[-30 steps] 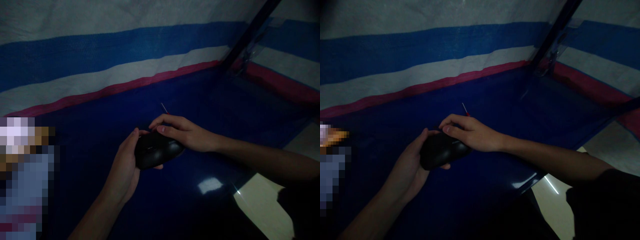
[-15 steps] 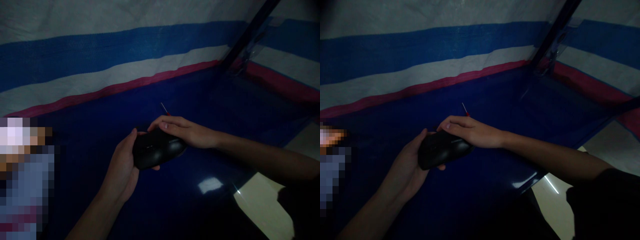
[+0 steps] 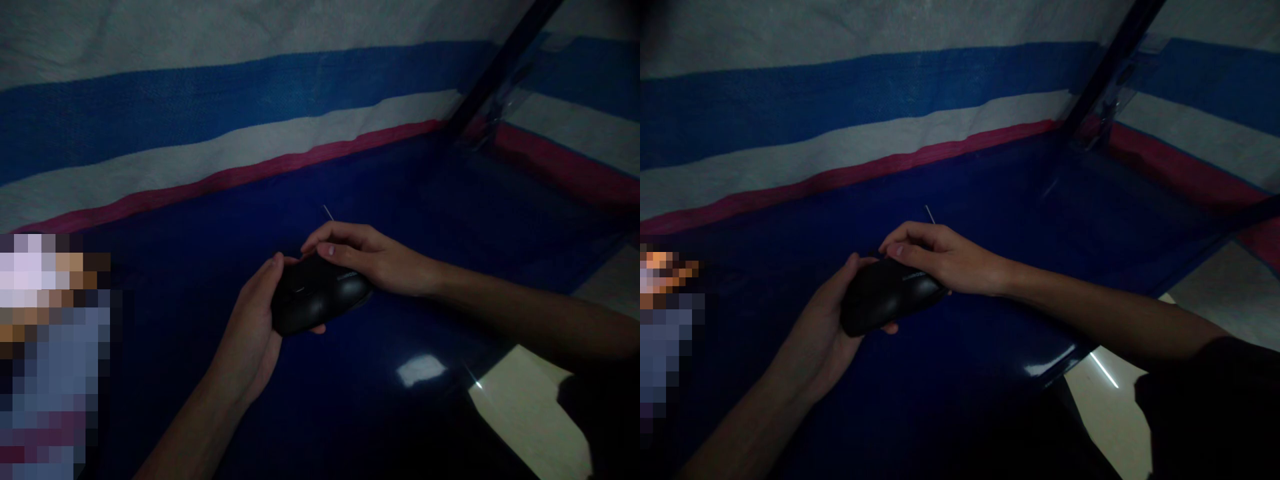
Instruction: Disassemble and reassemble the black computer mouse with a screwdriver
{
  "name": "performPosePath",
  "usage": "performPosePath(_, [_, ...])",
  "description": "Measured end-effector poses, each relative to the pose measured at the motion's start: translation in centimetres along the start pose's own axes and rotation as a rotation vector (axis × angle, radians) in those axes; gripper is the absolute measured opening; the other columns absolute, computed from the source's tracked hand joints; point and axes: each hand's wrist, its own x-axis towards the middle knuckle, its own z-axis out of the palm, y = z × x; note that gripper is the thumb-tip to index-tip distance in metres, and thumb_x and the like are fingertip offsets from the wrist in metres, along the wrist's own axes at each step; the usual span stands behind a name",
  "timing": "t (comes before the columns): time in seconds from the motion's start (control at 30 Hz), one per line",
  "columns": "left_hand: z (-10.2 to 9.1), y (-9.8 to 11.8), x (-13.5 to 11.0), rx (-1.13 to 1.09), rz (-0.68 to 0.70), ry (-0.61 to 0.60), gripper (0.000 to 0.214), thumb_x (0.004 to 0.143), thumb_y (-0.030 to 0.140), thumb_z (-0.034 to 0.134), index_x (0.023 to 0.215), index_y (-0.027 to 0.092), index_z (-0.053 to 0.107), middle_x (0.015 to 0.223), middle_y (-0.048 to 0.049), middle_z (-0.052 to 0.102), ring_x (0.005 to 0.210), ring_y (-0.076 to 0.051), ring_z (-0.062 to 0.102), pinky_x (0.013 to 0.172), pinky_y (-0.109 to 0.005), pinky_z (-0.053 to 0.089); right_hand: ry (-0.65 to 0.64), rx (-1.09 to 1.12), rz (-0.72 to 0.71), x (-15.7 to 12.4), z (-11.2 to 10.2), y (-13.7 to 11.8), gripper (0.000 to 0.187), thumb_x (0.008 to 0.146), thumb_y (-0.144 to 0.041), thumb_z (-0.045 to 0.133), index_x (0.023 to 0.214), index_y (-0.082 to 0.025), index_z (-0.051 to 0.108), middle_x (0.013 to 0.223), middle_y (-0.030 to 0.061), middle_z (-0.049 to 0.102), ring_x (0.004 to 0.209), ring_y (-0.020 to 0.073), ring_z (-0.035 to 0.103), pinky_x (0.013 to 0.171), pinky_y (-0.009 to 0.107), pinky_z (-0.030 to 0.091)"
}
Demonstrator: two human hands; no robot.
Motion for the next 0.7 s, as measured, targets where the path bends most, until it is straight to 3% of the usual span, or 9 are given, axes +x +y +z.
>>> performPosePath(0.37, [-0.08,-0.34,-0.04,0.039,0.027,0.058,0.027,0.084,0.041,0.061,0.086,0.015,0.064,0.079,-0.0053,0.067,0.055,-0.016,0.065,0.034,-0.023,0.052,-0.01,-0.016,0.008,0.01,-0.07,-0.17,0.03,0.094,-0.043,0.048,0.103,-0.018,0.062,0.096,0.0024,0.063,0.083,0.0122,0.059,0.065,0.021,0.044])
performPosePath(0.7, [-0.32,-0.4,0.05,0.062,0.03,0.02,0.03,0.085,0.043,0.059,0.091,0.013,0.063,0.08,-0.0067,0.067,0.057,-0.017,0.065,0.037,-0.024,0.053,-0.048,0.021,-0.06,0.0,0.03,-0.16,0.025,0.096,-0.033,0.048,0.102,-0.014,0.061,0.095,0.0016,0.063,0.083,0.009,0.058,0.071,0.02,0.043])
